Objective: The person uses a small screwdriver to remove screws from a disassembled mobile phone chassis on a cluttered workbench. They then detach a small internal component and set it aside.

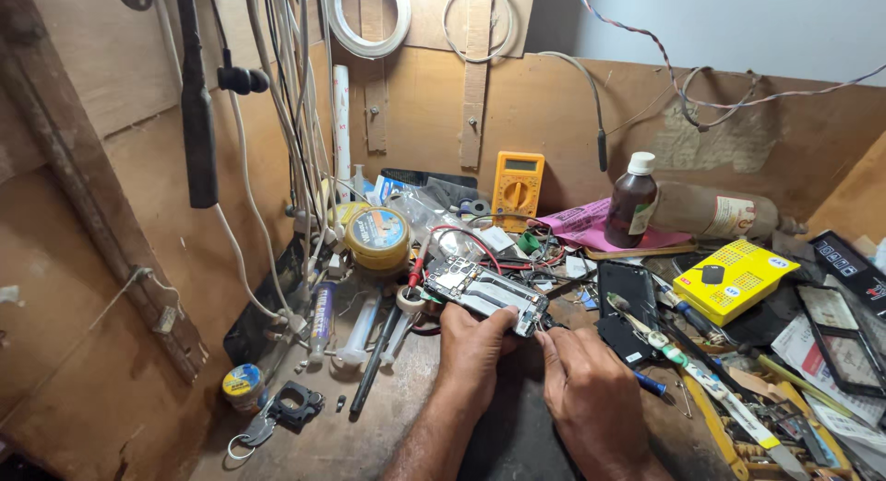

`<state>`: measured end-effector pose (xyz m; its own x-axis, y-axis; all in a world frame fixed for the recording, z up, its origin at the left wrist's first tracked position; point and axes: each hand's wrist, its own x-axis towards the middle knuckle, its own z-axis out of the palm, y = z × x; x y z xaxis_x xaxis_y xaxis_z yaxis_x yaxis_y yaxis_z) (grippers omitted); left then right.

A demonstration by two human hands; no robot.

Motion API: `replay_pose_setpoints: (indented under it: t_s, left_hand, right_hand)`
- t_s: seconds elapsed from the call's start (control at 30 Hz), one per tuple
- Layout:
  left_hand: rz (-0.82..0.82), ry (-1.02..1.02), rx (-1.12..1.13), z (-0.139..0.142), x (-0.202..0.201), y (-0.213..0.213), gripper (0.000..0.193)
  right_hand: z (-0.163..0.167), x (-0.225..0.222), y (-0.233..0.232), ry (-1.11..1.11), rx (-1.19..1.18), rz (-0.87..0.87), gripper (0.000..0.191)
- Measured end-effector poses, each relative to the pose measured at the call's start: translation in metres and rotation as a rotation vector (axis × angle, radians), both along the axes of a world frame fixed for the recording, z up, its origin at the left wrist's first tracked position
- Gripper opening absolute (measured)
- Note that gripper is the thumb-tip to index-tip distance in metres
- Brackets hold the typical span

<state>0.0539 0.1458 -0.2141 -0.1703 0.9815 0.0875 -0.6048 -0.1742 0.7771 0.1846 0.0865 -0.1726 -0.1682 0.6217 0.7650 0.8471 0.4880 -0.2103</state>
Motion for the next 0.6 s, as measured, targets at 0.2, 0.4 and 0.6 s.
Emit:
replay_pose_setpoints:
  t_s: [0.2,0.4,0.6]
  left_hand:
    - [0.041,0.059,-0.012,0.0010,0.0003,0.0001,0.032]
    - [0.055,0.109,0.016,-0.0030,-0.0011,-0.0004,0.035]
    - [0.045,0.083,-0.013,0.0027,-0.0029,-0.0007,0.035]
  right_hand:
    - [-0.0026,0.0040,0.0041,0.022,-0.047,0.033,0.012]
    - [-0.0028,0.0070,0.0056,0.023,-0.095,0.028,0.012]
    - [-0.0033,0.0070,0.0065,0.027,-0.107,0.036,0.013]
